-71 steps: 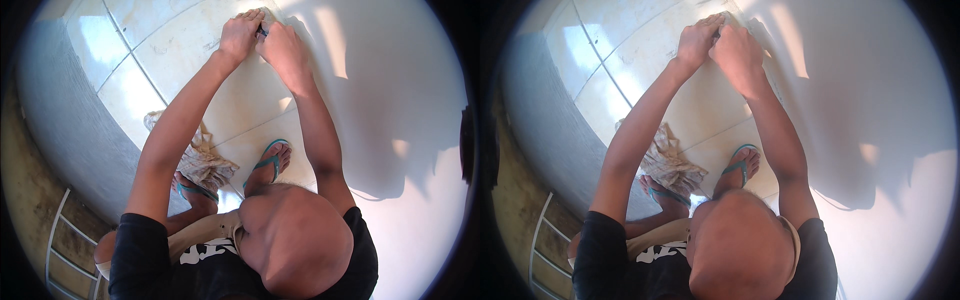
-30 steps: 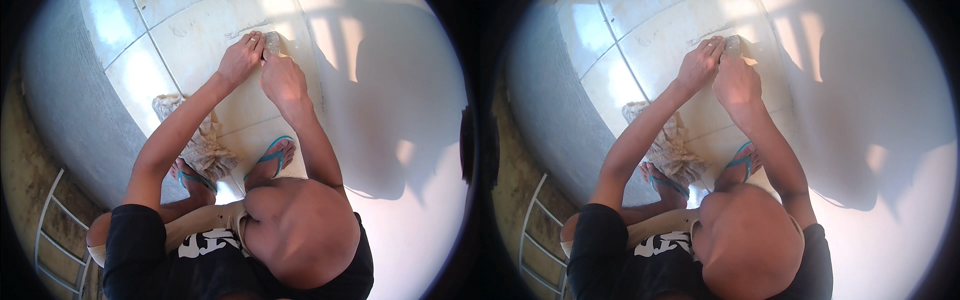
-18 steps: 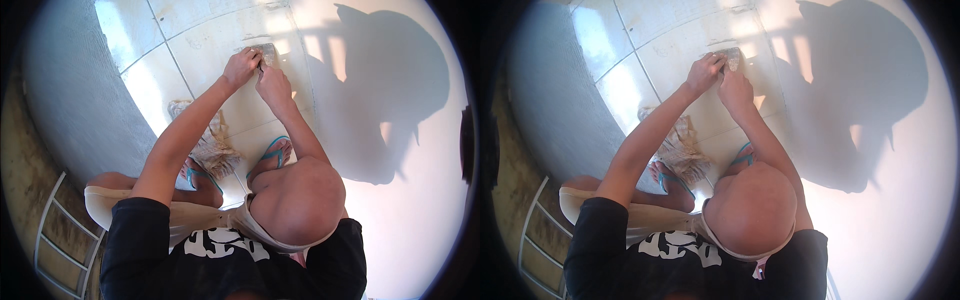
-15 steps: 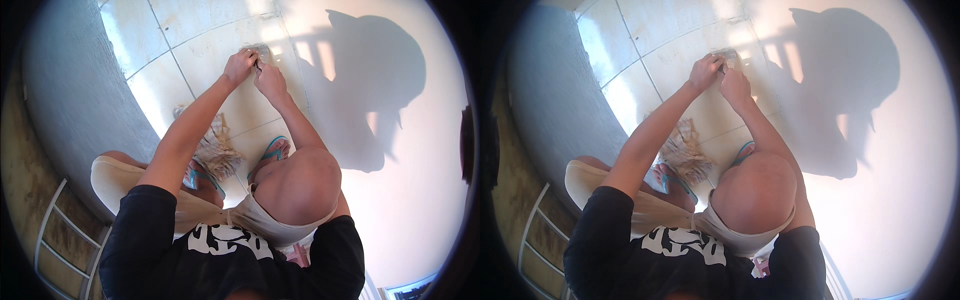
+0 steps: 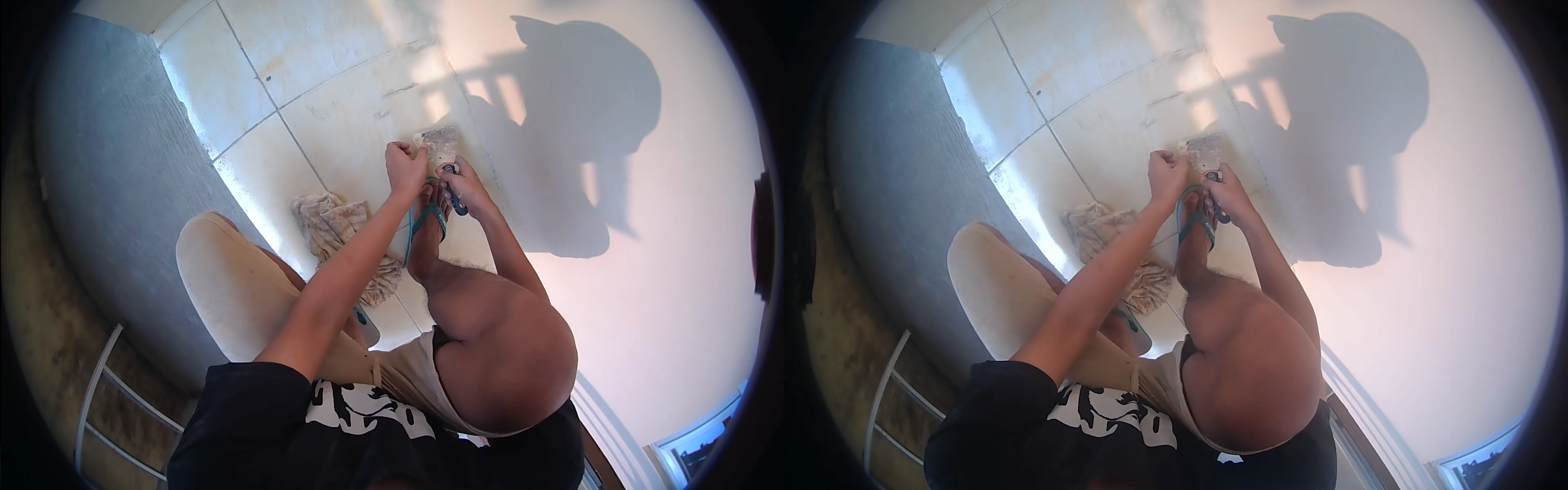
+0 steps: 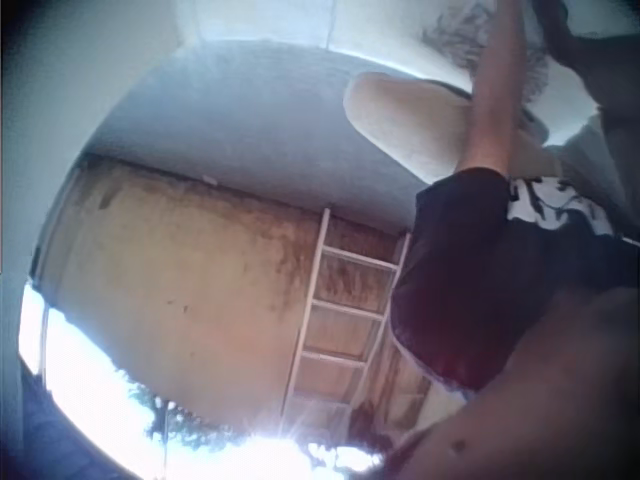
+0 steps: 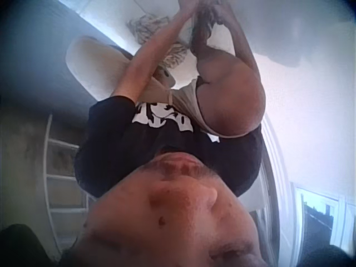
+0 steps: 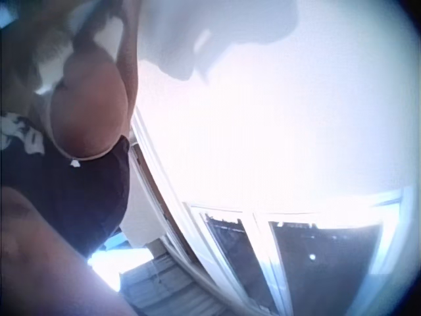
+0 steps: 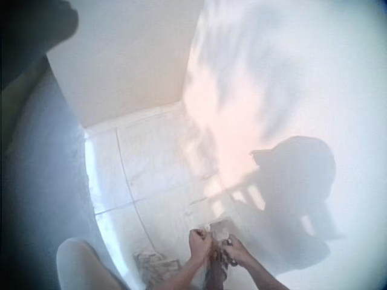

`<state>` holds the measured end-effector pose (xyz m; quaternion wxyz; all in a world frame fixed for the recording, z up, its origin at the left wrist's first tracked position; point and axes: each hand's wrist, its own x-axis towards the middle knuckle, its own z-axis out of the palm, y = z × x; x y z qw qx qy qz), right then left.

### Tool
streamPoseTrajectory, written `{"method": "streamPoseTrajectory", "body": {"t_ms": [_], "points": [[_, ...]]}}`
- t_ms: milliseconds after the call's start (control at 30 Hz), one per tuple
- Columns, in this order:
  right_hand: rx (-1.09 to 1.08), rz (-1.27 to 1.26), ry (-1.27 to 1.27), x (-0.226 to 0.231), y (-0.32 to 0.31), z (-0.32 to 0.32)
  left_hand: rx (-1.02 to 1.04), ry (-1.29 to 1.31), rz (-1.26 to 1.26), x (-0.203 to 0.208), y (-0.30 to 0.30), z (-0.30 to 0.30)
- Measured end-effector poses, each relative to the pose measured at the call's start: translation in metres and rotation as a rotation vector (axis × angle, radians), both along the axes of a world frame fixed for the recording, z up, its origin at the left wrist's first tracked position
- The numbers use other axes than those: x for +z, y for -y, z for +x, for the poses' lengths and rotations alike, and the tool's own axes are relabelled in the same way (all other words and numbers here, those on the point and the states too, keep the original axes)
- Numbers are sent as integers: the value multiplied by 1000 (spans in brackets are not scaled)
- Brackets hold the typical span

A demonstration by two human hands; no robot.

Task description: The person uses a grout float to press grout into the gaps between floor tiles. They repeatedly wipe the float with a cloth to remove excess grout and continue working on the same tile seam area.

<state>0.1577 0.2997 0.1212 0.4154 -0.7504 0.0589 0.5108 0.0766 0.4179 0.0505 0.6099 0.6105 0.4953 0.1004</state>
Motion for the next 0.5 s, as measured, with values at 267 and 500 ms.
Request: {"method": "streamPoseTrajectory", "body": {"t_ms": [267, 500], "points": [[-276, 131, -404, -39, -24, 4, -27, -111, -674, -8, -29, 5], [-115, 31, -278, -45, -50, 10, 198, -123, -526, -38, -9, 14]]}}
